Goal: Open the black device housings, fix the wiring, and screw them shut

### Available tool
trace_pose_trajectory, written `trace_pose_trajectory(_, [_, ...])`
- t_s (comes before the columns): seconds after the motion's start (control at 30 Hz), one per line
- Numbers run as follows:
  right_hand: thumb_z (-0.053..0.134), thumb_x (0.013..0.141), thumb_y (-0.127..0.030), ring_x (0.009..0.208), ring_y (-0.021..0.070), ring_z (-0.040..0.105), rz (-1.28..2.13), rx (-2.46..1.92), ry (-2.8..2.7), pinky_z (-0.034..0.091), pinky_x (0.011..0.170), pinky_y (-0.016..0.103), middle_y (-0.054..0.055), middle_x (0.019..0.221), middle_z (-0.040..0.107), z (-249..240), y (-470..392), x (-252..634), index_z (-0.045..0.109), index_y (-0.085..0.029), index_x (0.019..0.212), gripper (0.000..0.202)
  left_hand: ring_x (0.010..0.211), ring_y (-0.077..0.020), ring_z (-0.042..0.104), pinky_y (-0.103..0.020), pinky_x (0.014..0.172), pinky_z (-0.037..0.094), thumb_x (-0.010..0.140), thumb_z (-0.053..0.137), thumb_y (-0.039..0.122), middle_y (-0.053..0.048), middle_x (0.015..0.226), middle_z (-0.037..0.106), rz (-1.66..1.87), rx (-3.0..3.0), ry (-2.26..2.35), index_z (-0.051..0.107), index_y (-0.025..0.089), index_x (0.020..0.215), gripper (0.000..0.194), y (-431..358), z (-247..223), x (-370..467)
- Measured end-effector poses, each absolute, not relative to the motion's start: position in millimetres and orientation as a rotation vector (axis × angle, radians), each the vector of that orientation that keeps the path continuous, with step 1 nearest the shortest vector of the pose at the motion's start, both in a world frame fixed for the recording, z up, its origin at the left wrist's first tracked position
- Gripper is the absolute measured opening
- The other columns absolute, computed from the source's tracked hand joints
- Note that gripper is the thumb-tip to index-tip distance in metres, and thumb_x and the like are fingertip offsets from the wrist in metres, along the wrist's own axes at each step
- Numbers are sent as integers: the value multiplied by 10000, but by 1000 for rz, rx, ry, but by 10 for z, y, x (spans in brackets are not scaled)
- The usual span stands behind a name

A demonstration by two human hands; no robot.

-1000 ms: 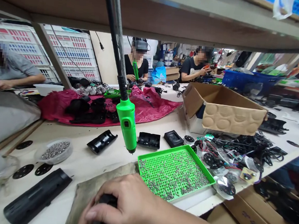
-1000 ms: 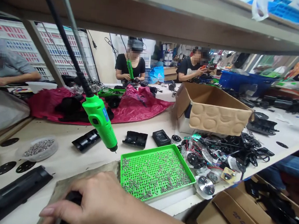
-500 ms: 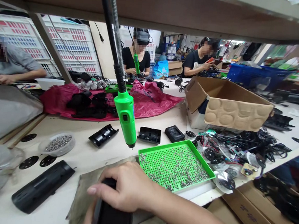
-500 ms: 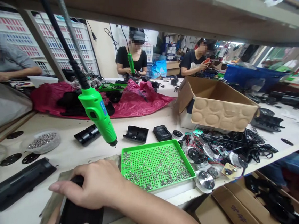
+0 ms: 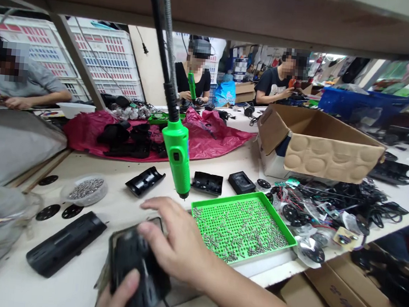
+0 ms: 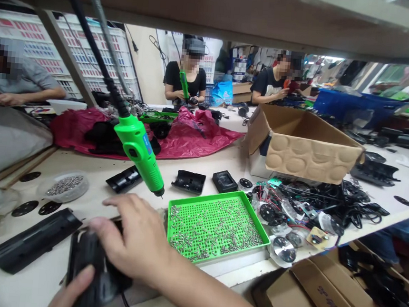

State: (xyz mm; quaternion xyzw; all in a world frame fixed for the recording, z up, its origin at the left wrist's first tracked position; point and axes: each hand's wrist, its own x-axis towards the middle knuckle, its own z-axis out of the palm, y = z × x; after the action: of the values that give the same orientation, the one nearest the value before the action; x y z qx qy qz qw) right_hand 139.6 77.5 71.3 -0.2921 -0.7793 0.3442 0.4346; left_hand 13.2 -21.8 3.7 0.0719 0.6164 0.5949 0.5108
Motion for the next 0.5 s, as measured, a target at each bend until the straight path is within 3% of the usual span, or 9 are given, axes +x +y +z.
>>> trace_pose_trajectory(0.1, [492,960,-279,1152,161,569,866,-714,-1801,418,1004,299,49,1203,632,638,746,1493,554,-207,1216,274,1009,-316,694,-470,877,569,835,617,304,-125,1028,752,1465,-26,1342,560,168,1317,504,-152,199,-2])
trace_pose_trajectory(0.2, [496,963,-261,1155,152,554,955,-773,-1783,410,1014,311,17,1199,620,533,719,1579,553,-256,1206,250,870,-299,729,-456,788,598,898,519,273,-184,1016,744,1545,-151,1179,554,104,1316,452,-121,348,-39])
trace_pose_trajectory(0.5, [501,948,-219,1144,150,546,1085,-791,-1855,416,994,315,4,1190,615,375,572,1563,555,-271,1178,241,851,-330,731,-444,724,607,929,484,289,-238,975,735,1619,-241,1059,528,60,1324,459,-110,348,-54])
